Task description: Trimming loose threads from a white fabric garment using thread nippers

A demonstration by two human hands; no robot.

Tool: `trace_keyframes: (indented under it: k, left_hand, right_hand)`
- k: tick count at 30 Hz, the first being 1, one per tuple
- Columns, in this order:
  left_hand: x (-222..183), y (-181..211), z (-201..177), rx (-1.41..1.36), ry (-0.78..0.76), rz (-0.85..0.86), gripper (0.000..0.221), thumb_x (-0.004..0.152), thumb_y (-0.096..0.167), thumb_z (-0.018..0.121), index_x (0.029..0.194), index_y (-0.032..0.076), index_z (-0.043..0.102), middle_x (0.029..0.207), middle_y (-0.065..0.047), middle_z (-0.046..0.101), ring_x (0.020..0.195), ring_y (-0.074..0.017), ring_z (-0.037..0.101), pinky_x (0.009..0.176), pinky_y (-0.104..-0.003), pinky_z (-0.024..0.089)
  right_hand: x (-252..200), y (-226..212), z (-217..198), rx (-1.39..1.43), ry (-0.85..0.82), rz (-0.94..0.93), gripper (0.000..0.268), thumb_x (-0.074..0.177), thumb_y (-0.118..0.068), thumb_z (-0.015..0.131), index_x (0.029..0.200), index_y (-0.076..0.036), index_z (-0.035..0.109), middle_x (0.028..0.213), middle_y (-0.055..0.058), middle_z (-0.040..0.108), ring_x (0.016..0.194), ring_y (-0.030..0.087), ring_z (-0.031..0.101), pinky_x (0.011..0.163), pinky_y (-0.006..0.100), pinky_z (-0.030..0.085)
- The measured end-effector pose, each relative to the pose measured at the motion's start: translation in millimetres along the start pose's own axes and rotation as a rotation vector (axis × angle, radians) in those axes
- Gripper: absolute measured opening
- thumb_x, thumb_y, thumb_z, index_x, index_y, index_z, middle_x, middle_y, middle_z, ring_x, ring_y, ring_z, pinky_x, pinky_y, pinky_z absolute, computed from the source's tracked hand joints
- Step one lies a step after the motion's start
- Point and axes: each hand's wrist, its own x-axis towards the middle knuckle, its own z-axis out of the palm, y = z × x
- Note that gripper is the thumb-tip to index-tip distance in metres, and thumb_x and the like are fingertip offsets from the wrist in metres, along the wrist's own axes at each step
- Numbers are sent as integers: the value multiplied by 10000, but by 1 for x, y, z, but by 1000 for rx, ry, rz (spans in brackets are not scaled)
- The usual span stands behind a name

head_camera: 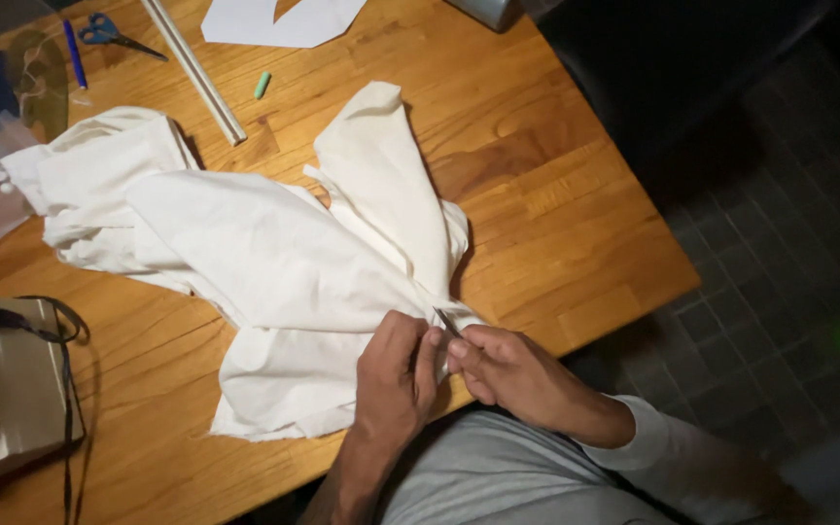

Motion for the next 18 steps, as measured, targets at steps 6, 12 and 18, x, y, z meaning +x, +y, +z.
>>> trace_keyframes:
  k: [6,12,18]
  left_hand:
    - [0,-1,0,5,5,13,274,1208,124,573,951,31,596,875,-111,540,790,-303,546,746,-464,462]
    - [0,-1,0,-12,2,-1,240,1203,127,587,989,30,634,899,-102,566,788,-288,574,740,-443,489]
    - [1,1,-2,-8,-4,4,250,1206,124,574,977,33,615,890,-104,555,790,-293,560,737,-450,479]
  right_hand:
    - [0,-4,-1,-69,16,-18,512,1160,-585,491,988,-152,701,647,-13,560,614,124,497,641,307,402]
    - [1,-1,-2,-23,0,-12,511,1162,-571,502,1000,-139,722,653,-13,567,618,114,502,648,294,400]
    - [0,-3,-2,-14,10,2,499,1160,-567,526,976,-147,723,635,1,548,602,121,466,639,295,368]
